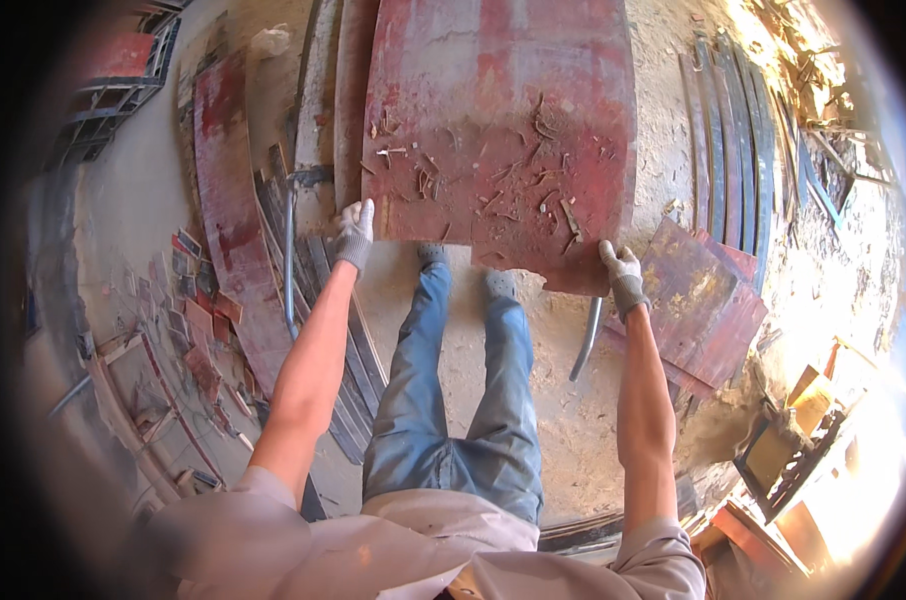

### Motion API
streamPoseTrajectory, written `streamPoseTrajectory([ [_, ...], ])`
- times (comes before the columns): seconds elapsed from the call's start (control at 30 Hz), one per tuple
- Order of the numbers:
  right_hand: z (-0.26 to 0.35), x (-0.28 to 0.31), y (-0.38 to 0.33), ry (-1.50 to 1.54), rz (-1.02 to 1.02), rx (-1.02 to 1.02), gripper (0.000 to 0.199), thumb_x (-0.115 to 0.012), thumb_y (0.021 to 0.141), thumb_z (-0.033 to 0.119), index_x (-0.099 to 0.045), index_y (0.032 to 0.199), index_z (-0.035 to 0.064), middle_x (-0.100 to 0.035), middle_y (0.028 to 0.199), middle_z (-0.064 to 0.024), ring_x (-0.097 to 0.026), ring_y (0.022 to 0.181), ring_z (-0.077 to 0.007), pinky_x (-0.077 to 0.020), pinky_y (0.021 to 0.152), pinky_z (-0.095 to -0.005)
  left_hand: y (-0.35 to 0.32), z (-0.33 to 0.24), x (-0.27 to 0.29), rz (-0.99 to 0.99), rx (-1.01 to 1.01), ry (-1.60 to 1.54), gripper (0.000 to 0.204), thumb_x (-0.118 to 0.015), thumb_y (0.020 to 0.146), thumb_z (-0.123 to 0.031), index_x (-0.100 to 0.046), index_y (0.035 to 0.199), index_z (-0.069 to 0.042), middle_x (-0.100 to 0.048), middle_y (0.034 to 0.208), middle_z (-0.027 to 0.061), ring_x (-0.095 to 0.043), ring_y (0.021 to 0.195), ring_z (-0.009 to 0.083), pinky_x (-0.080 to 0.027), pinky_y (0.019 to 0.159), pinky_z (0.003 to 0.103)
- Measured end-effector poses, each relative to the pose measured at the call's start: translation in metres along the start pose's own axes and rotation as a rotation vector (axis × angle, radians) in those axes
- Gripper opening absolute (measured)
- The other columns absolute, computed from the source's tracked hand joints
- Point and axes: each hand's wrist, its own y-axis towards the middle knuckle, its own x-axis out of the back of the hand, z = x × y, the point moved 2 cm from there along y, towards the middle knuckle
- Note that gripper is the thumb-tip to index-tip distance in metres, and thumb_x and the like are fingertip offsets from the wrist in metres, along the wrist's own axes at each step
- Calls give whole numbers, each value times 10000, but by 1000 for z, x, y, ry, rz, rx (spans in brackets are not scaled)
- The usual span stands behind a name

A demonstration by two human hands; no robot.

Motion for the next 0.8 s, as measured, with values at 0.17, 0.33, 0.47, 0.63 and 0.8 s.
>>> streamPoseTrajectory([
  [0.17,-22,64,-128,20,35,101,380,-695,1013,413,-713,1026,34,-591,863,53,-501,796,-79,-456,722,-284,-129,2,44,54,-5,226,655,-592,992,-627,-632,1320,-61,-605,1342,271,-616,1189,476,-500,1031,510],
  [0.33,-45,133,-283,-116,38,-132,349,-702,1006,354,-746,1073,15,-621,876,58,-543,800,-76,-474,730,-287,-286,34,49,119,119,49,646,-560,1017,-595,-634,1348,-44,-640,1334,270,-609,1248,442,-484,1067,512],
  [0.47,-44,162,-403,8,15,101,401,-737,993,248,-707,1279,-31,-730,1151,-27,-642,1033,-119,-504,952,-281,-370,54,27,167,85,-266,548,-546,1039,-507,-669,1297,-40,-661,1331,273,-596,1278,442,-473,1090,472],
  [0.63,-38,135,-543,-112,15,159,278,-793,922,141,-749,1147,-15,-752,946,-22,-651,788,-69,-532,709,-236,-442,109,-16,236,116,-510,676,-508,1055,-533,-576,1418,34,-597,1429,306,-555,1371,402,-411,1162,450],
  [0.8,-25,41,-606,-363,145,284,196,-819,872,146,-778,969,-19,-739,822,-9,-621,708,-66,-513,627,-259,-485,162,-30,381,161,-676,894,-453,1033,-668,-445,1515,85,-476,1551,322,-432,1480,421,-364,1206,442],
])
